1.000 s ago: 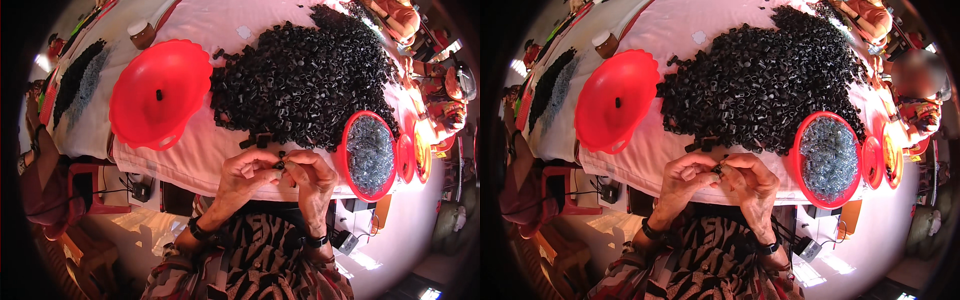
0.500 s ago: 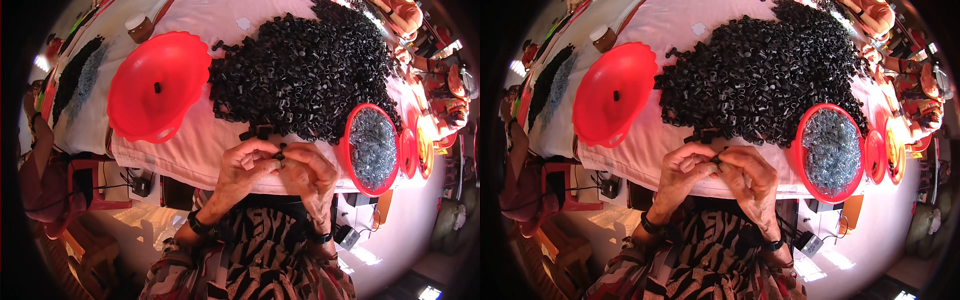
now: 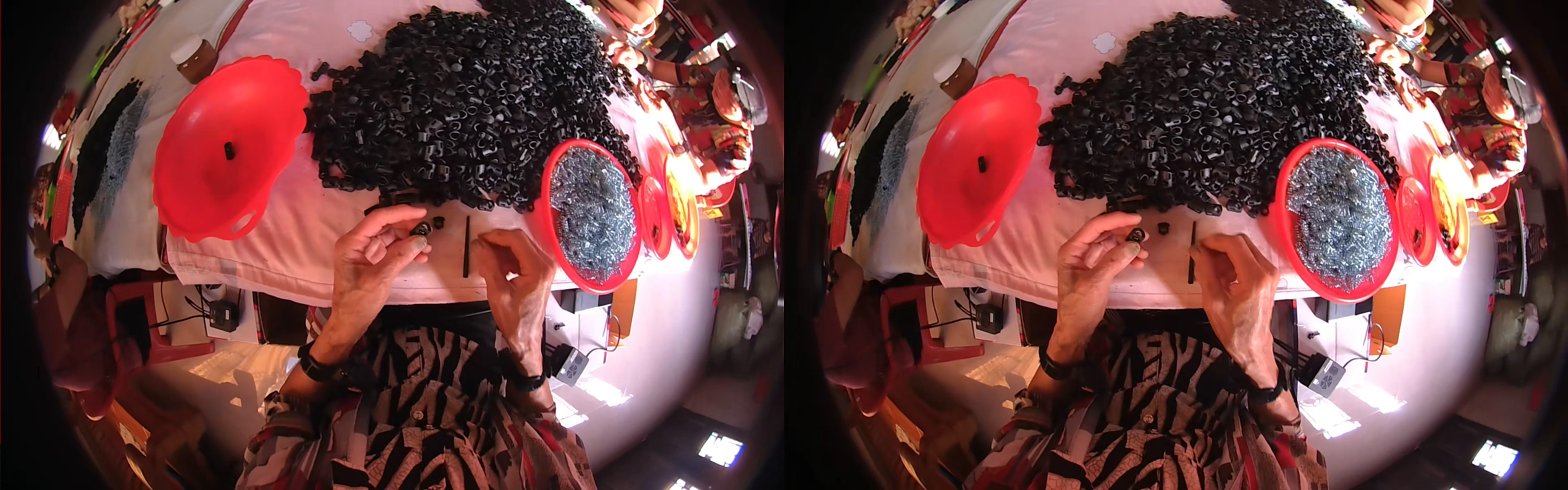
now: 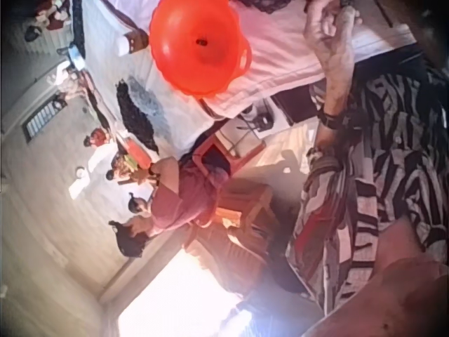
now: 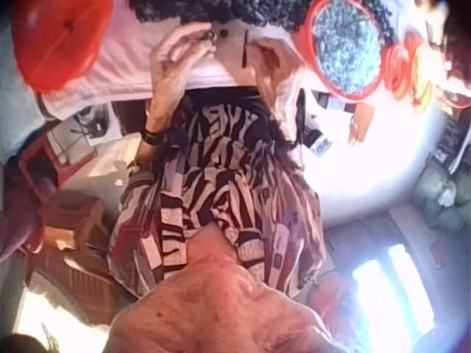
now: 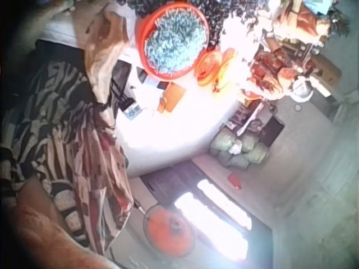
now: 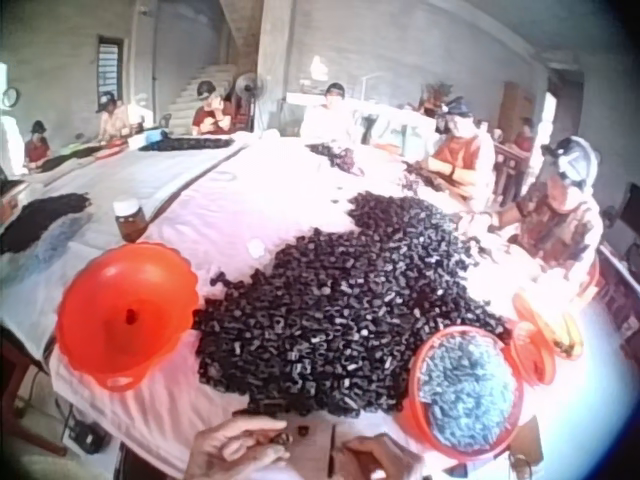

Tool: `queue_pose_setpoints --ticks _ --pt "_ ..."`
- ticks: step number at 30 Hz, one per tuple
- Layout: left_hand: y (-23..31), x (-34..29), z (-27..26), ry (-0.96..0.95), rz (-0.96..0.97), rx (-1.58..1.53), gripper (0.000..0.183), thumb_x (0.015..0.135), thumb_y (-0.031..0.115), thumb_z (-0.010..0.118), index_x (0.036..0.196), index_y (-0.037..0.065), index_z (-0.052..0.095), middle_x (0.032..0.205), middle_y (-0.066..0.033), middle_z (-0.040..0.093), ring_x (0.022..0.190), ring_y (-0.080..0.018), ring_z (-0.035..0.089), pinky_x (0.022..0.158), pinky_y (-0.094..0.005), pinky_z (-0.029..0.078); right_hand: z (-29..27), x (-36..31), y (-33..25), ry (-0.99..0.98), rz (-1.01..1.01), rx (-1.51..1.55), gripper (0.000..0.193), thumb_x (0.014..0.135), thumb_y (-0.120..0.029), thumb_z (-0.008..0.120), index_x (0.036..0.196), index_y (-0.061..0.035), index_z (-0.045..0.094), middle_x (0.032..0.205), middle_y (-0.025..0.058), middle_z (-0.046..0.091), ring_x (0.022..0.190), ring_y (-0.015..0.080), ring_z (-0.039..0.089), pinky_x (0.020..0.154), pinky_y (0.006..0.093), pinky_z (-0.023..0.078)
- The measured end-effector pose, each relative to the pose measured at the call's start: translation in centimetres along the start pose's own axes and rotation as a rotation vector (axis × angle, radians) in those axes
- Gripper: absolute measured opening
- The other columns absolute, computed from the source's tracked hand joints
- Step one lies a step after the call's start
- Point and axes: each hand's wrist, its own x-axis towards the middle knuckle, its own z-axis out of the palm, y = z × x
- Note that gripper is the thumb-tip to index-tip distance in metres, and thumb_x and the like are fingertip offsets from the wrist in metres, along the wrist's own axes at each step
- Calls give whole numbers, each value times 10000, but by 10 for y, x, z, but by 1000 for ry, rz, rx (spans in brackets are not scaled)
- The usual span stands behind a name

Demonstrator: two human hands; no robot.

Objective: Sort and assemble small plastic shoe components at a large table.

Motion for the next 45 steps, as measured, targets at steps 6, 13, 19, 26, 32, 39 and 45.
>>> queue_pose_setpoints --ticks 6,13,19,26,32,39,45 --pt "-1 -2 -1 -39 34 1 251 930 -60 602 1173 -22 647 1025 -70 648 887 -130 657 790 -263 558 10 -10 -1 27 -60 -478 238 819 -195 789 852 -51 603 767 92 579 586 281 620 530 384 476" --pt "2 -3 -5 -47 -6 2 220 949 -24 593 1161 -15 649 1071 -94 662 906 -152 663 798 -287 561 15 -4 1 19 -46 -479 106 826 -94 692 850 -68 592 816 104 602 645 338 638 560 446 478" --pt "-1 -1 -4 -36 10 -38 211 948 -7 605 1155 -14 646 1065 -103 676 898 -161 675 804 -296 564 11 -2 -5 -35 -41 -551 85 830 -92 674 841 -68 593 794 89 608 674 331 644 571 456 485" --pt "1 -2 -4 -65 6 -21 211 954 7 602 1161 -19 635 1077 -129 695 907 -176 691 822 -303 570 10 1 -4 -49 -36 -564 130 840 -145 698 833 -63 598 828 88 618 702 331 651 584 442 491" --pt "1 -1 -6 -68 5 -49 215 956 -16 598 1168 -31 630 1055 -104 676 918 -158 678 830 -292 565 18 9 -9 15 -147 -277 67 836 -29 674 899 -34 652 855 103 626 732 318 648 646 427 524" --pt "0 -1 -5 -40 -17 -70 218 933 -35 613 1149 -34 636 1016 -84 657 888 -159 677 810 -295 572 33 21 -5 -65 -396 -388 161 762 21 697 913 -30 673 932 77 624 863 285 634 687 395 537" --pt "0 -2 -6 -38 -20 -90 220 922 -39 634 1142 -32 638 987 -67 642 884 -148 673 790 -289 572 33 18 3 -50 -507 -410 194 728 21 707 910 -21 656 992 78 627 866 284 612 680 389 532"
